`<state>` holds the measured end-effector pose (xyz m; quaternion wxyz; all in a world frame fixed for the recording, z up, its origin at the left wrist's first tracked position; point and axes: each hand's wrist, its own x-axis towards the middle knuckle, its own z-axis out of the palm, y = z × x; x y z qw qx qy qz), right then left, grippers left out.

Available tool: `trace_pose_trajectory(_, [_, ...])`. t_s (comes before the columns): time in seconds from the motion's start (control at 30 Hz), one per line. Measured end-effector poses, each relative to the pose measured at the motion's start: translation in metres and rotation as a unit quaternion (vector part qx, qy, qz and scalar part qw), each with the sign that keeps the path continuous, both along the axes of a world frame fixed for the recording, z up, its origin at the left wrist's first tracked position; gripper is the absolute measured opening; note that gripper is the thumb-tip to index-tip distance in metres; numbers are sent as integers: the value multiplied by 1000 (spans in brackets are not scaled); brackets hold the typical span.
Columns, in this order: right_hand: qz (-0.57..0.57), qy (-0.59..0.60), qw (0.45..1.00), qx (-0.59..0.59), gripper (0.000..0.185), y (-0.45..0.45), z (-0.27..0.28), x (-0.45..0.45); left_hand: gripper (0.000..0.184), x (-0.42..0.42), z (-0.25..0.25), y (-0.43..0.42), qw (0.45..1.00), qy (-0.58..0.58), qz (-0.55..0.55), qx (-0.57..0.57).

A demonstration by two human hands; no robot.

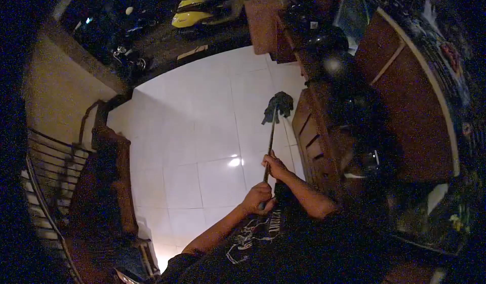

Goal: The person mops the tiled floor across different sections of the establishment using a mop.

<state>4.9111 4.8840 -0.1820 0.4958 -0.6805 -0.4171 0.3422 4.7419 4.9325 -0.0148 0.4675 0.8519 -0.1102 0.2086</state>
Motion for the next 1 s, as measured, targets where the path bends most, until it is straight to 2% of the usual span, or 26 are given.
trace_pose_trajectory(0.03, [5,-74,997,28,13,10,-4,13,18,12,3,11,1000,3,-2,-2])
trace_pose_trajectory(0.13, [-13,2,1000,-10,9,44,-16,52,19,52,13,38,1000,7,5,-17])
trace_pose_trajectory(0.33, [47,-137,987,74,11,94,-7,136,20,126,5,76,998,-2,61,-27])
trace_pose_trajectory(0.4, [49,38,998,30,11,107,-13,156,21,143,0,83,997,16,68,-27])
trace_pose_trajectory(0.47, [45,-131,989,53,13,123,-22,171,21,160,0,96,996,22,84,-32])
trace_pose_trajectory(0.53, [14,42,998,48,14,154,-44,185,21,175,8,115,993,20,106,-42])
trace_pose_trajectory(0.57, [16,33,997,68,13,167,-50,191,21,182,11,127,990,-1,133,-52])
trace_pose_trajectory(0.63, [20,13,994,108,12,194,-47,202,22,195,16,154,979,-41,186,-75])
trace_pose_trajectory(0.7, [9,-66,996,65,10,209,21,205,22,206,35,186,978,-41,186,-81])
trace_pose_trajectory(0.83, [-21,-127,986,106,11,244,26,213,22,224,41,230,981,-69,168,-67])
trace_pose_trajectory(0.87, [-26,59,992,111,11,248,24,215,22,226,38,238,982,-77,158,-66])
trace_pose_trajectory(0.9, [-35,245,962,114,10,250,21,213,21,225,29,245,988,-73,130,-44])
trace_pose_trajectory(0.93, [-46,418,899,122,10,256,21,217,21,229,19,254,992,-73,98,-19])
trace_pose_trajectory(0.97, [-55,575,806,129,10,261,22,225,20,235,11,259,995,-78,66,3])
trace_pose_trajectory(1.0, [19,235,966,106,11,256,-3,234,18,237,12,258,997,-41,41,48])
